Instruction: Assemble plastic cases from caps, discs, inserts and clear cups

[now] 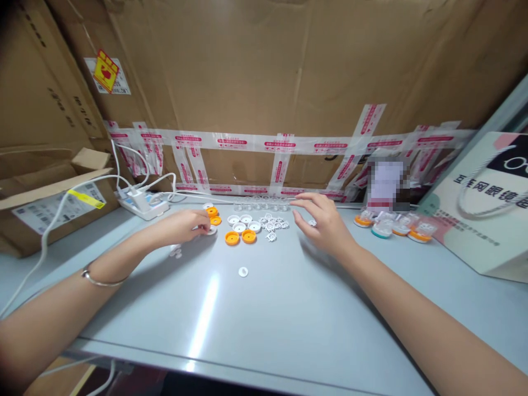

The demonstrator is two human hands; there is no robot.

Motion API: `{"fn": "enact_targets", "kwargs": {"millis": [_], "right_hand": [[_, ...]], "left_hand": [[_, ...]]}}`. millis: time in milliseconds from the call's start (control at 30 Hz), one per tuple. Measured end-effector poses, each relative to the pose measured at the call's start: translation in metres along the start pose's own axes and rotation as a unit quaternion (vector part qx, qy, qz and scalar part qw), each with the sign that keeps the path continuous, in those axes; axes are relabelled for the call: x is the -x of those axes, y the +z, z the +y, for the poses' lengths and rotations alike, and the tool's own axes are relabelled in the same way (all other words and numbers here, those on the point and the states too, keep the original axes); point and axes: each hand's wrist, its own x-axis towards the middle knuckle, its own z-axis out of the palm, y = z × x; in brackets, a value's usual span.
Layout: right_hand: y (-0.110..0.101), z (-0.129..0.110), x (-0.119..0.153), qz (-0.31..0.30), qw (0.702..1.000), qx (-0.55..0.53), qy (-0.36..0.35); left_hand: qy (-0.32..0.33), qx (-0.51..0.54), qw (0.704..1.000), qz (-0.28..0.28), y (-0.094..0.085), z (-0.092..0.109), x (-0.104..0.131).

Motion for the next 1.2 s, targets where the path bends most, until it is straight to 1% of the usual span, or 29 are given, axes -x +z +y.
{"fn": "enact_targets", "kwargs": {"millis": [33,100,133,200,267,333,433,533,600,633,667,700,733,767,800,833,867,933,1000,1100,1200], "right_hand": [[0.000,-0.001,0.000,0.001,1.000,-0.003,0.000],[-0.001,-0.003,0.000,0.001,1.000,-0.012,-0.002],[-0.001,-0.004,0.000,0.000,1.000,-0.017,-0.003],[-0.001,-0.007,0.000,-0.006,0.999,-0.031,-0.006],[-0.001,-0.010,-0.001,-0.015,0.999,-0.050,-0.010],[0.000,-0.015,-0.001,-0.034,0.996,-0.076,-0.016],[-0.001,-0.024,-0.001,-0.084,0.987,-0.131,-0.028],[-0.002,-0.035,-0.001,-0.152,0.969,-0.194,-0.025],[-0.001,-0.044,-0.001,-0.207,0.951,-0.229,-0.007],[0.000,-0.049,0.000,-0.233,0.941,-0.245,0.004],[0.001,-0.053,0.001,-0.258,0.931,-0.258,0.014],[0.003,-0.058,0.002,-0.279,0.922,-0.268,0.023],[0.004,-0.062,0.004,-0.298,0.914,-0.275,0.030],[0.006,-0.067,0.005,-0.313,0.907,-0.280,0.035],[0.009,-0.070,0.007,-0.325,0.901,-0.284,0.039],[0.011,-0.074,0.008,-0.334,0.896,-0.288,0.043],[0.013,-0.077,0.009,-0.339,0.893,-0.294,0.047],[0.019,-0.081,0.011,-0.339,0.888,-0.305,0.058],[0.025,-0.085,0.012,-0.328,0.888,-0.315,0.076],[0.032,-0.089,0.015,-0.302,0.894,-0.316,0.099],[0.035,-0.092,0.017,-0.288,0.900,-0.315,0.094]], "left_hand": [[0.011,-0.008,1.000,0.014,-0.001,0.006,0.001],[0.062,-0.018,0.997,0.050,-0.002,0.021,0.002],[0.120,-0.023,0.990,0.075,-0.001,0.030,0.003],[0.231,-0.028,0.966,0.115,0.002,0.047,0.005],[0.287,-0.034,0.950,0.121,0.008,0.058,0.007],[0.305,-0.040,0.945,0.107,0.015,0.064,0.008],[0.312,-0.043,0.945,0.084,0.022,0.066,0.007],[0.304,-0.018,0.950,0.073,0.020,0.064,0.005],[0.278,0.019,0.957,0.074,0.009,0.058,0.005],[0.255,0.038,0.964,0.071,0.002,0.053,0.005],[0.216,0.057,0.972,0.066,-0.007,0.044,0.007],[0.172,0.065,0.982,0.044,-0.016,0.034,0.009],[0.105,0.060,0.992,0.018,-0.025,0.021,0.012],[0.034,0.044,0.998,-0.023,-0.034,0.006,0.016],[-0.033,0.024,0.997,-0.072,-0.042,-0.009,0.020],[-0.092,0.004,0.988,-0.126,-0.048,-0.023,0.024],[-0.145,-0.008,0.973,-0.181,-0.053,-0.037,0.028],[-0.184,-0.016,0.959,-0.216,-0.057,-0.057,0.035],[-0.201,-0.016,0.951,-0.236,-0.056,-0.067,0.039],[-0.210,-0.009,0.942,-0.263,-0.050,-0.068,0.037],[-0.215,-0.002,0.935,-0.282,-0.045,-0.063,0.034]]}}
